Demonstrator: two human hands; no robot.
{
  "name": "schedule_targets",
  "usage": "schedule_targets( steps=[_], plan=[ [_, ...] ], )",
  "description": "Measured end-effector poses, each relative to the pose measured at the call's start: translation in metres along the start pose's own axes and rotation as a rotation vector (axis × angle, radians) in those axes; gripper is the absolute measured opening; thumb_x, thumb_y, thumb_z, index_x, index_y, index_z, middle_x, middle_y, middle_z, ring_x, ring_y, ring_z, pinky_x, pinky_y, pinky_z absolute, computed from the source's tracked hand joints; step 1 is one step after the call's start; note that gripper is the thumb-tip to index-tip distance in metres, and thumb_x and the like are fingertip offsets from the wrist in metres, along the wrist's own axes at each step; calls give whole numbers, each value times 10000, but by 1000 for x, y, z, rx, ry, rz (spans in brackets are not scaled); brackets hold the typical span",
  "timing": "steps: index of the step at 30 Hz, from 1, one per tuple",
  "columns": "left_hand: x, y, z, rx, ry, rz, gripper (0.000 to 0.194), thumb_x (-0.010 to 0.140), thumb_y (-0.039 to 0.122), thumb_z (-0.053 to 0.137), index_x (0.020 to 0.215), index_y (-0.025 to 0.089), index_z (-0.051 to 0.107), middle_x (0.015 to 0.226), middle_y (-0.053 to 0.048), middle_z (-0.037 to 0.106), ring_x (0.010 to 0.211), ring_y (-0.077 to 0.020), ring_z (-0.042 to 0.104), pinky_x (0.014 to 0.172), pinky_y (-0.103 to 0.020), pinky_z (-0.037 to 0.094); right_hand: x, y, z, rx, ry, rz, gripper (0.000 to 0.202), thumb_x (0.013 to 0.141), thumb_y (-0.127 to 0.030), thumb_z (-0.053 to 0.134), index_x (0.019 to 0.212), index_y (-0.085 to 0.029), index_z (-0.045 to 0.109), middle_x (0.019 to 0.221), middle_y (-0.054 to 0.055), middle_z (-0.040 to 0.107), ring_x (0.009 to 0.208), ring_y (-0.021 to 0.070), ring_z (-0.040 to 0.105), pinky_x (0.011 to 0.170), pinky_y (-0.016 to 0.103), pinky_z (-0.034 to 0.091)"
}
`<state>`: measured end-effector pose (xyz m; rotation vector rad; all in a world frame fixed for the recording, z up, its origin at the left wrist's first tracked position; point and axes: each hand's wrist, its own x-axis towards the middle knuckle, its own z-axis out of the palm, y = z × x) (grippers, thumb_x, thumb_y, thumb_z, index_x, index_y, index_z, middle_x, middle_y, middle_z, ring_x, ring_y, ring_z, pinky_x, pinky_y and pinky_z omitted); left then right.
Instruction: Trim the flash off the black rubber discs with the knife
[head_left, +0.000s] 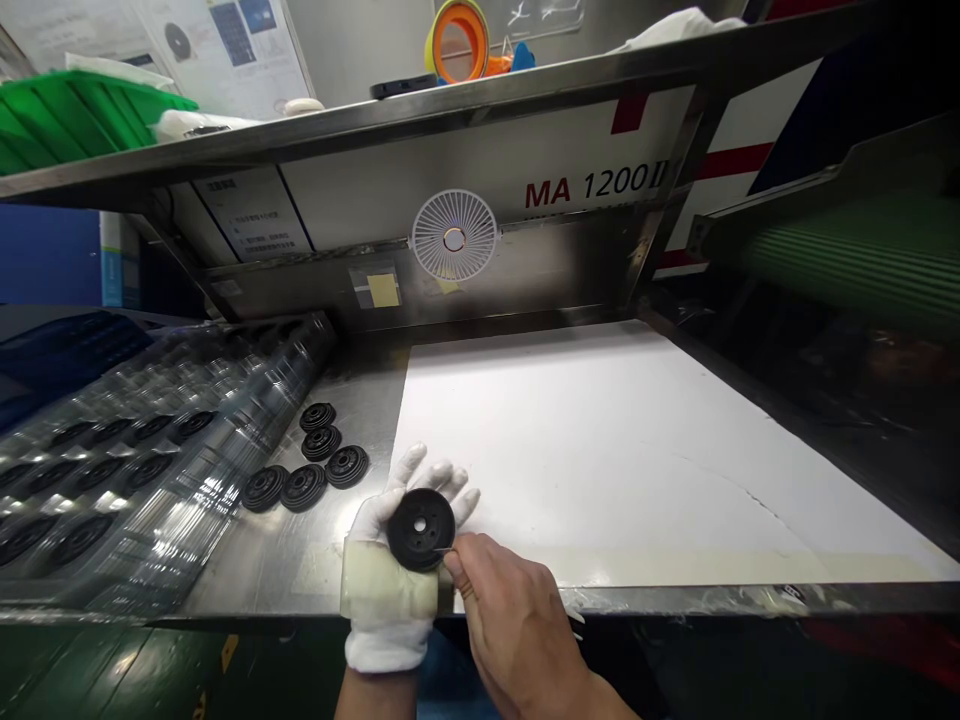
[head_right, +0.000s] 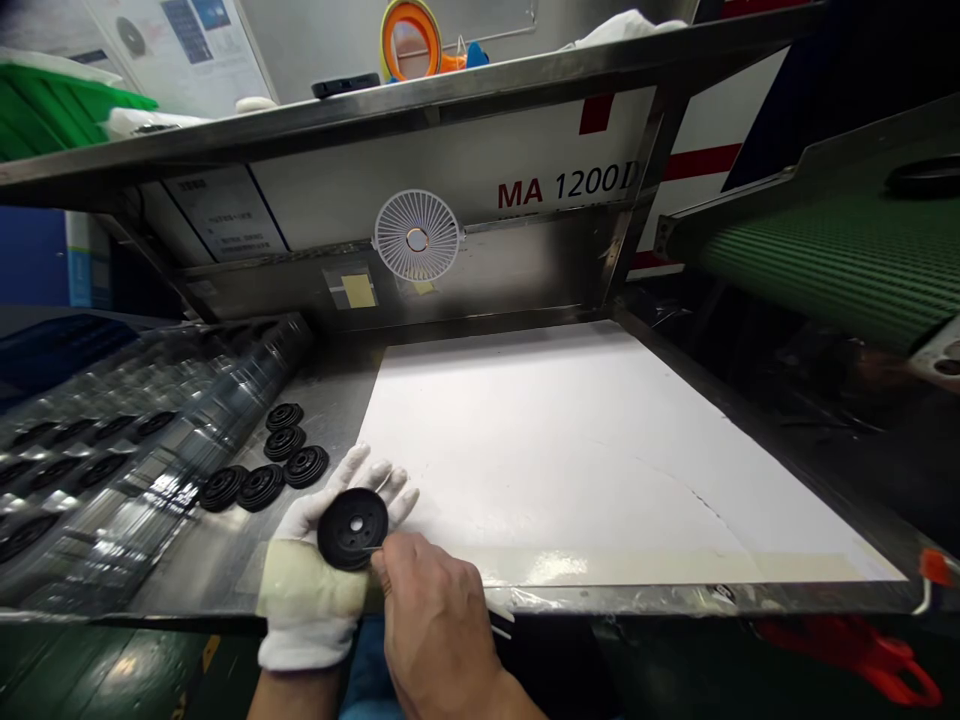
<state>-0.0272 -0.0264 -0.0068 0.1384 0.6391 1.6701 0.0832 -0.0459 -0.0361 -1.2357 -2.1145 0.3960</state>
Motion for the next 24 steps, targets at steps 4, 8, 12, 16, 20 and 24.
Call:
schedule_targets(
  steps=[4, 8, 12, 16, 20, 24],
  plan=[
    [1, -1, 0, -81, 13, 17, 275, 754, 168, 570, 1023, 138, 615, 729, -43, 572, 708, -157, 576, 732, -373, 530, 2, 4, -6, -37, 11, 68, 279, 980, -280, 286, 759, -232, 449, 680, -27, 543, 561, 148, 478, 547, 283, 250],
    [6, -5, 5, -152, 70, 28, 148, 760, 119, 610, 905, 148, 612, 691, 4, 526, 664, -104, 535, 677, -280, 516, -2, 0, 0, -45, 28, 41, 254, 972, -259, 300, 771, -235, 454, 680, -27, 548, 578, 155, 495, 553, 290, 245],
    [8, -6, 6, -158, 88, 113, 166, 772, 90, 582, 921, 154, 620, 696, 10, 539, 657, -88, 547, 726, -285, 530, -6, -6, 9, -65, 36, -11, 246, 970, -256, 313, 773, -231, 458, 678, -24, 549, 571, 156, 502, 548, 294, 236],
    [2, -1, 1, -23, 23, 44, 369, 763, 142, 565, 1131, 155, 590, 956, -108, 633, 936, -245, 605, 838, -454, 515, -6, -3, 7, -53, 33, -37, 258, 970, -259, 319, 751, -228, 451, 658, -25, 537, 558, 155, 489, 539, 294, 231],
    [-1, 3, 0, -34, -22, -55, 402, 735, 173, 540, 1132, 124, 590, 888, -128, 622, 858, -264, 606, 739, -449, 529, -2, 3, -1, -34, 42, 7, 263, 978, -261, 305, 774, -230, 469, 686, -23, 555, 585, 151, 503, 563, 286, 253],
    [6, -2, 4, -112, 33, 27, 195, 750, 141, 592, 942, 137, 621, 700, -22, 545, 674, -123, 548, 658, -287, 510, -1, 3, -2, -53, 46, 32, 267, 976, -265, 300, 767, -231, 463, 679, -25, 553, 569, 150, 495, 553, 286, 247]
  ],
)
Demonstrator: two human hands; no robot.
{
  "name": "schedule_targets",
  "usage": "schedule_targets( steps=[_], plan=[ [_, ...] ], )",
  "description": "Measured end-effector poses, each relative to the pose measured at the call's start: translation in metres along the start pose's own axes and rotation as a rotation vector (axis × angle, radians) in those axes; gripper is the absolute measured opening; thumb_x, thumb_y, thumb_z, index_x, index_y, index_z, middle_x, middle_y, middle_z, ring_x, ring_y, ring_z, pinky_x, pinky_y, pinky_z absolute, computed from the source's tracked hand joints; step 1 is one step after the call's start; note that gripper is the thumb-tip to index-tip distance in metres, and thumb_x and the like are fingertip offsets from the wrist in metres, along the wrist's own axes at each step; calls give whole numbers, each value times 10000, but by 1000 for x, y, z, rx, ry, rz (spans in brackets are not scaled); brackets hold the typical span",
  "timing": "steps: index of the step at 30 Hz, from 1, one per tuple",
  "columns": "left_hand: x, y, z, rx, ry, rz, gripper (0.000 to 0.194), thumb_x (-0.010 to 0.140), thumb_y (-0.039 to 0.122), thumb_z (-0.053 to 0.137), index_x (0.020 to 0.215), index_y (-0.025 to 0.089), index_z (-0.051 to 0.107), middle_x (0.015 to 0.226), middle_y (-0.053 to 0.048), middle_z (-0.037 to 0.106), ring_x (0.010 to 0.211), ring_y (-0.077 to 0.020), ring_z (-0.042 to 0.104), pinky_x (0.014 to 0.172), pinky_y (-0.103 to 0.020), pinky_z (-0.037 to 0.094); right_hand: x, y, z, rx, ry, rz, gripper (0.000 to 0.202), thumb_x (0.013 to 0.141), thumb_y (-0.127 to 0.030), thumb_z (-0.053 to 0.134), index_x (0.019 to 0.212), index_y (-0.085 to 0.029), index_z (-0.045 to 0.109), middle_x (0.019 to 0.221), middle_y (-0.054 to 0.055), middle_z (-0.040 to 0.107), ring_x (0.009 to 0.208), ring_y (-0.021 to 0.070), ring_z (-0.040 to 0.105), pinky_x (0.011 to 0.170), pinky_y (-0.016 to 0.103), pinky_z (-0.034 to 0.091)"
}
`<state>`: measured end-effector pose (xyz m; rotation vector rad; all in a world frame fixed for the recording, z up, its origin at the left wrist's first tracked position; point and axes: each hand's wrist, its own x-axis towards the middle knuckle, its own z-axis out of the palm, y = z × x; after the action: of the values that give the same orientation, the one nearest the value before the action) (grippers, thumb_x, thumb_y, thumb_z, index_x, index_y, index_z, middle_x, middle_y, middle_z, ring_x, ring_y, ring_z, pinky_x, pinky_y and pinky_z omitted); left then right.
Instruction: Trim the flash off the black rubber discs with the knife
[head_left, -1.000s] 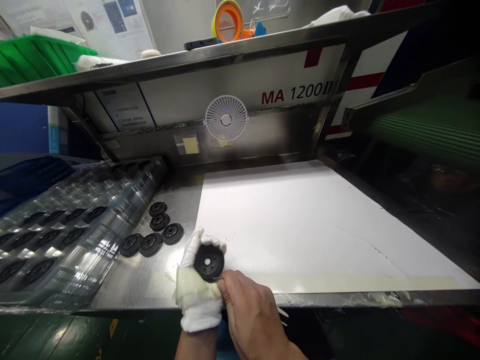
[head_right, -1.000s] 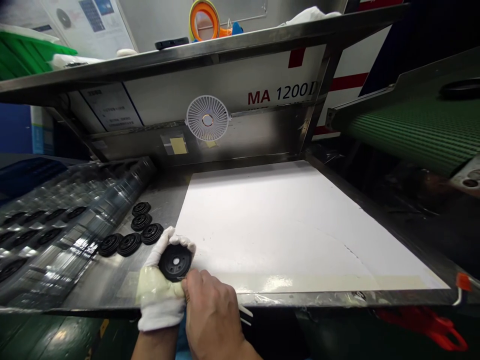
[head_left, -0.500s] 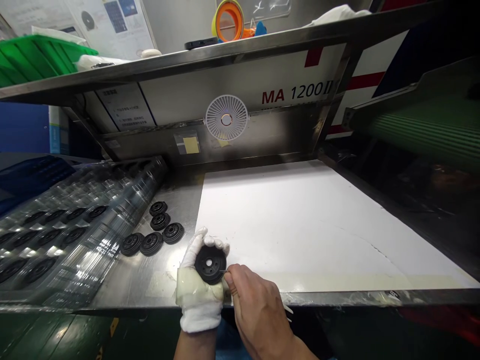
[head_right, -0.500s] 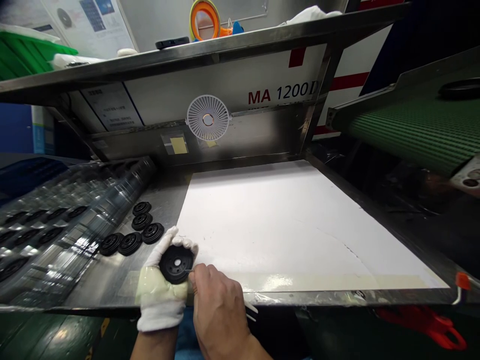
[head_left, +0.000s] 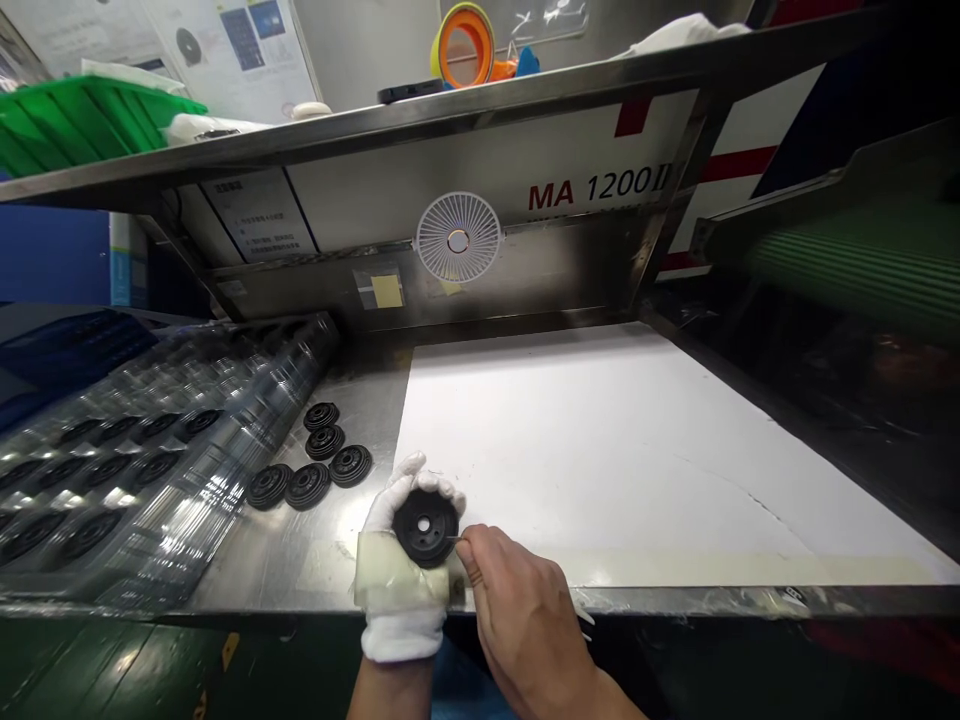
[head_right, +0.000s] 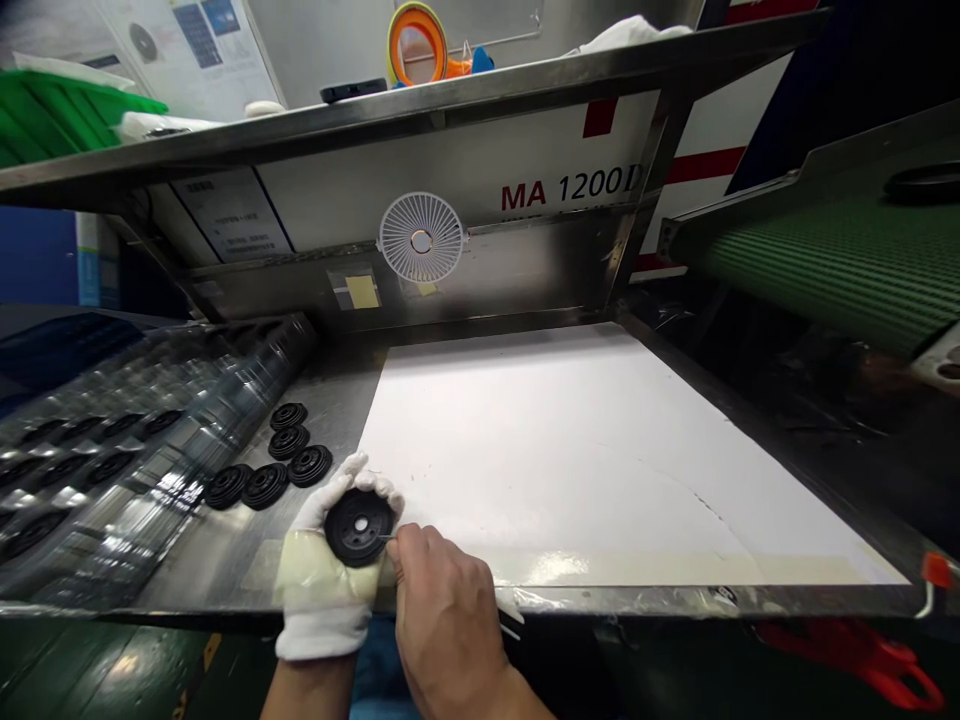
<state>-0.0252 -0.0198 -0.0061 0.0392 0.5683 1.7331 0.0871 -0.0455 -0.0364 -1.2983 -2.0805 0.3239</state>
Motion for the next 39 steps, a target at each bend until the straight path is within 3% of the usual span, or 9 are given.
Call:
schedule_targets(
  steps=[4, 7, 11, 13, 19, 25, 31, 35, 39],
  plan=[
    [4, -6, 1, -1, 27, 86, 140, 758, 152, 624, 897, 165, 619, 695, 8, 530, 658, -101, 540, 668, -266, 516, -4, -6, 6, -1, -7, -25, 252, 969, -261, 308, 778, -231, 470, 681, -21, 562, 576, 153, 510, 546, 286, 241],
    [2, -6, -2, 57, 44, 174, 259, 743, 117, 621, 994, 182, 621, 735, -1, 571, 714, -112, 575, 756, -290, 525, -6, -8, 10, -23, -5, -54, 254, 968, -259, 310, 766, -229, 462, 667, -21, 551, 561, 154, 504, 537, 291, 230],
    [-5, 2, -4, 106, -4, -15, 412, 750, 174, 553, 1161, 154, 577, 1018, -139, 624, 978, -290, 594, 800, -458, 520, -4, -4, 7, 12, -23, -62, 260, 968, -247, 312, 748, -226, 450, 659, -25, 536, 556, 148, 490, 543, 288, 239],
    [-6, 6, -5, 106, -49, -105, 429, 743, 194, 528, 1165, 136, 574, 989, -157, 622, 948, -319, 596, 736, -475, 527, -3, -1, 4, 27, -27, -43, 266, 973, -248, 302, 763, -224, 462, 673, -23, 544, 571, 147, 497, 555, 283, 254],
    [2, -2, -5, 5, 6, -41, 171, 757, 147, 606, 928, 149, 614, 697, -7, 537, 662, -129, 543, 612, -279, 498, -3, 0, 2, 6, -21, 12, 273, 974, -269, 298, 765, -227, 468, 675, -21, 551, 565, 147, 497, 546, 282, 251],
    [0, -6, 1, 21, 67, 110, 207, 760, 85, 591, 952, 158, 616, 719, -1, 543, 687, -108, 550, 696, -287, 520, -8, -6, 11, 9, -4, -46, 254, 969, -254, 309, 771, -225, 465, 665, -19, 549, 567, 150, 502, 542, 284, 241],
    [-6, 4, -8, 84, -41, -123, 440, 749, 182, 534, 1185, 129, 564, 971, -151, 622, 939, -302, 593, 757, -483, 524, -5, 0, 4, 52, -46, -33, 247, 967, -251, 315, 775, -225, 469, 693, -19, 559, 582, 148, 507, 554, 279, 262],
    [0, 0, -9, -12, -13, -70, 245, 754, 152, 579, 995, 135, 619, 727, -34, 578, 701, -150, 573, 711, -353, 528, -4, 1, 1, 19, -23, 17, 253, 971, -266, 317, 775, -228, 473, 681, -21, 554, 584, 150, 506, 558, 283, 263],
    [5, -7, -3, -81, 64, -16, 96, 763, 98, 599, 843, 148, 614, 664, 7, 548, 632, -98, 547, 662, -279, 519, -8, -2, 7, 19, -46, -45, 239, 957, -228, 328, 766, -222, 472, 677, -16, 550, 585, 152, 508, 551, 289, 256]
  ],
)
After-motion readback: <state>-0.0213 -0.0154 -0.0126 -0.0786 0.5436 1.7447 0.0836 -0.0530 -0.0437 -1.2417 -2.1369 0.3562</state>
